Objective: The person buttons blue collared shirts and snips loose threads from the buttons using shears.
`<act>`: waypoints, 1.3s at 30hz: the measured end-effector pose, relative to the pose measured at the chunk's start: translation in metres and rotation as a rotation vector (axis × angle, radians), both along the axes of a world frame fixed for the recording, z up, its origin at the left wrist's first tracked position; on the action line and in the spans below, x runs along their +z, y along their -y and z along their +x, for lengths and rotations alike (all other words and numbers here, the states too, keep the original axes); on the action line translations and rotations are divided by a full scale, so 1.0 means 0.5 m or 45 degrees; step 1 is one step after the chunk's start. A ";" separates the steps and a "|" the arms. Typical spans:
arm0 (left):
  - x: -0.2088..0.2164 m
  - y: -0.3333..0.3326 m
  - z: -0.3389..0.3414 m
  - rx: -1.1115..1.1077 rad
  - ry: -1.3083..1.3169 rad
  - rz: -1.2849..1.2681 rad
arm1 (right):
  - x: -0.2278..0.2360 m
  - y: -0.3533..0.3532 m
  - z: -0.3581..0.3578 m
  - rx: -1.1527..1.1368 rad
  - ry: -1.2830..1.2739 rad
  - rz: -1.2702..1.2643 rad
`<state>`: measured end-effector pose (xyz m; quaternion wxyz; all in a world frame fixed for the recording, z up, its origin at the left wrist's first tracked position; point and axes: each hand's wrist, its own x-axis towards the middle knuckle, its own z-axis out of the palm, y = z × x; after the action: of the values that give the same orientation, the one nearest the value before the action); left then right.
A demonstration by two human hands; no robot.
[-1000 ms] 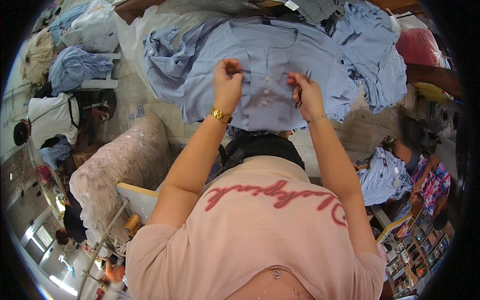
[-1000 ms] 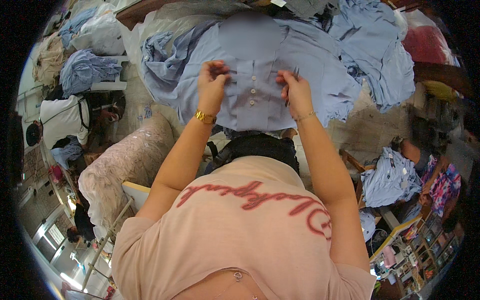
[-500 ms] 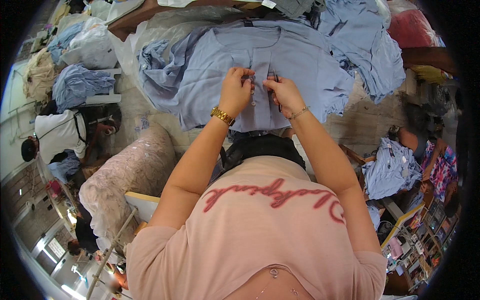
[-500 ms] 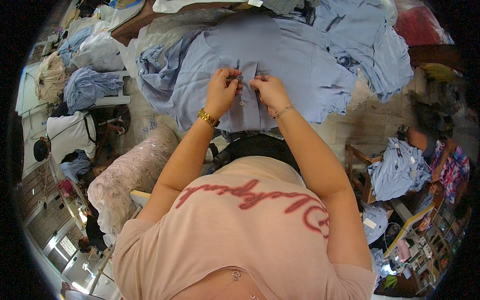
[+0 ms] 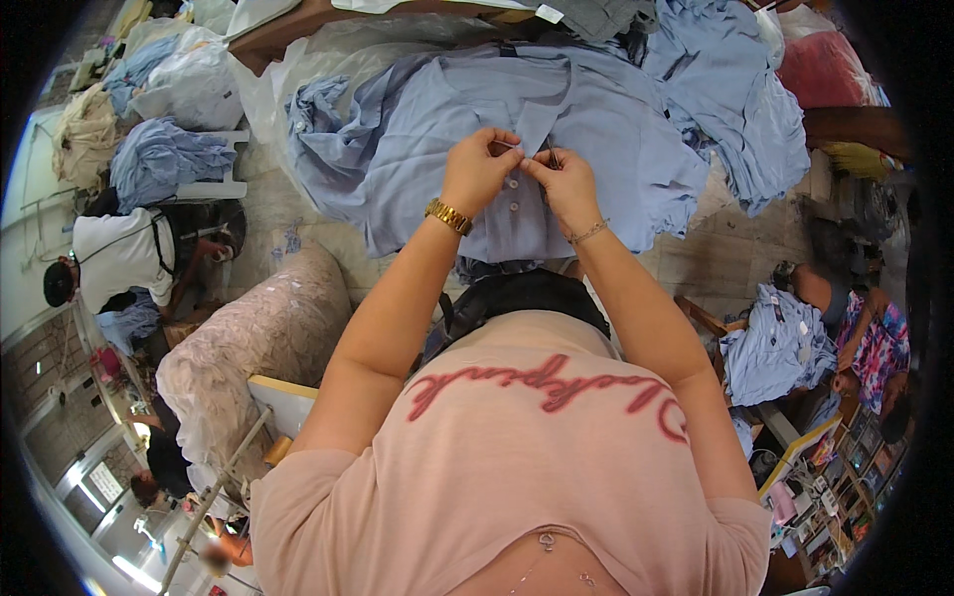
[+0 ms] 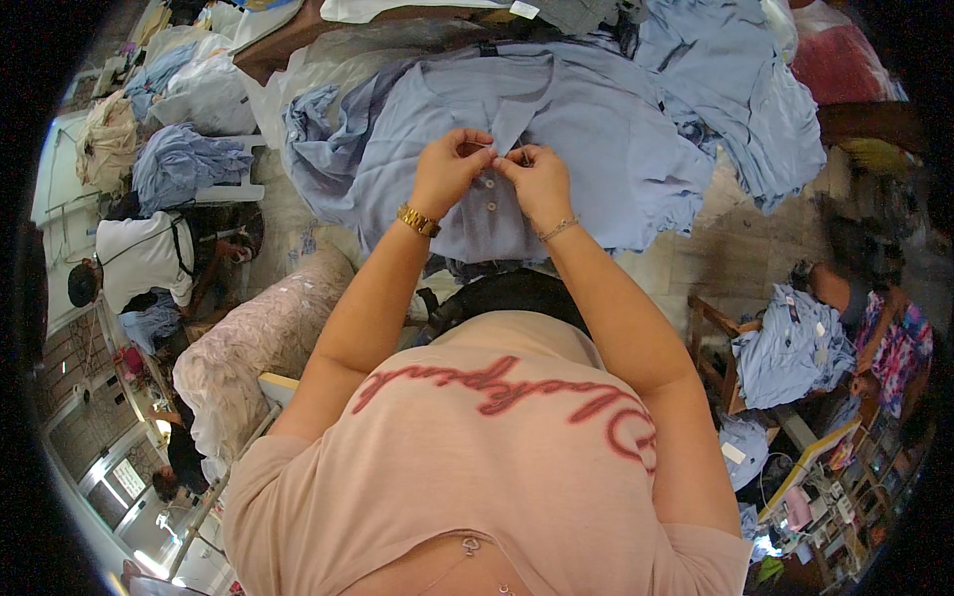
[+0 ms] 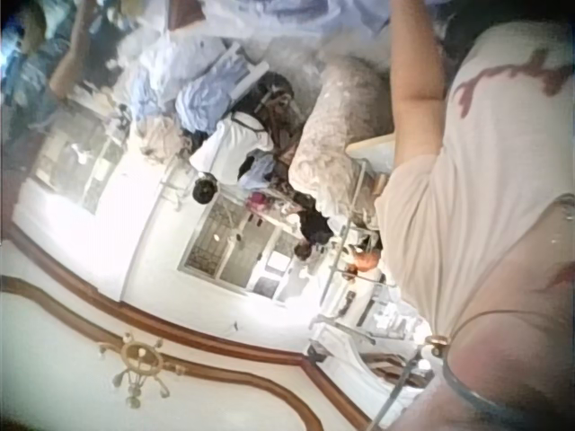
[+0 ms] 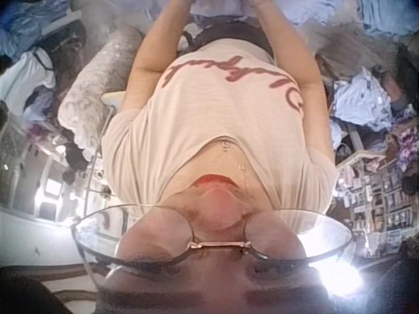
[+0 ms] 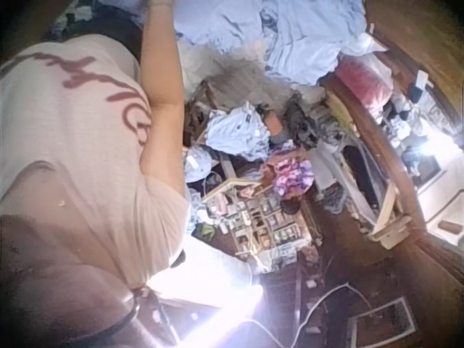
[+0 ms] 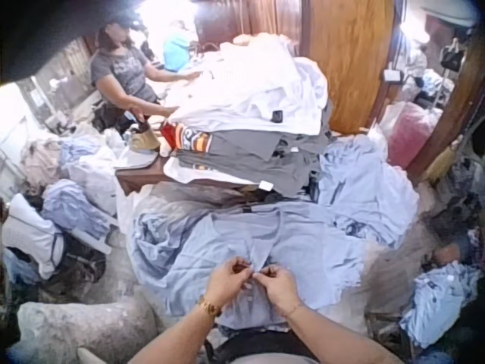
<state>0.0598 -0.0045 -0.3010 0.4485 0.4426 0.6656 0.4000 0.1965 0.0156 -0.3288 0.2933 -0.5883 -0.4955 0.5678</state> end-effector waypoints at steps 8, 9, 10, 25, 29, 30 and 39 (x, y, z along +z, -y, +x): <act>-0.006 -0.023 -0.011 -0.088 0.206 -0.032 | -0.018 -0.003 -0.006 -0.018 -0.109 0.055; -0.010 -0.024 -0.012 -0.092 0.253 -0.017 | -0.012 -0.002 -0.008 -0.024 -0.144 0.040; -0.012 -0.024 -0.013 -0.089 0.234 -0.008 | -0.003 0.000 -0.008 -0.033 -0.199 -0.024; -0.010 -0.007 -0.011 0.040 0.300 -0.038 | 0.027 0.009 0.009 -0.251 -0.728 -0.608; -0.017 -0.004 -0.013 0.066 0.213 0.029 | 0.036 0.010 0.004 -0.233 -0.719 -0.549; -0.019 -0.003 -0.012 0.074 0.190 0.050 | 0.039 0.011 0.003 -0.235 -0.716 -0.538; -0.007 0.001 -0.003 0.032 -0.035 0.135 | 0.048 0.010 -0.006 -0.258 -0.485 -0.289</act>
<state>0.0583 -0.0048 -0.3045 0.4103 0.4628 0.6550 0.4341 0.1935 0.0105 -0.3047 0.3690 -0.5464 -0.3026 0.6882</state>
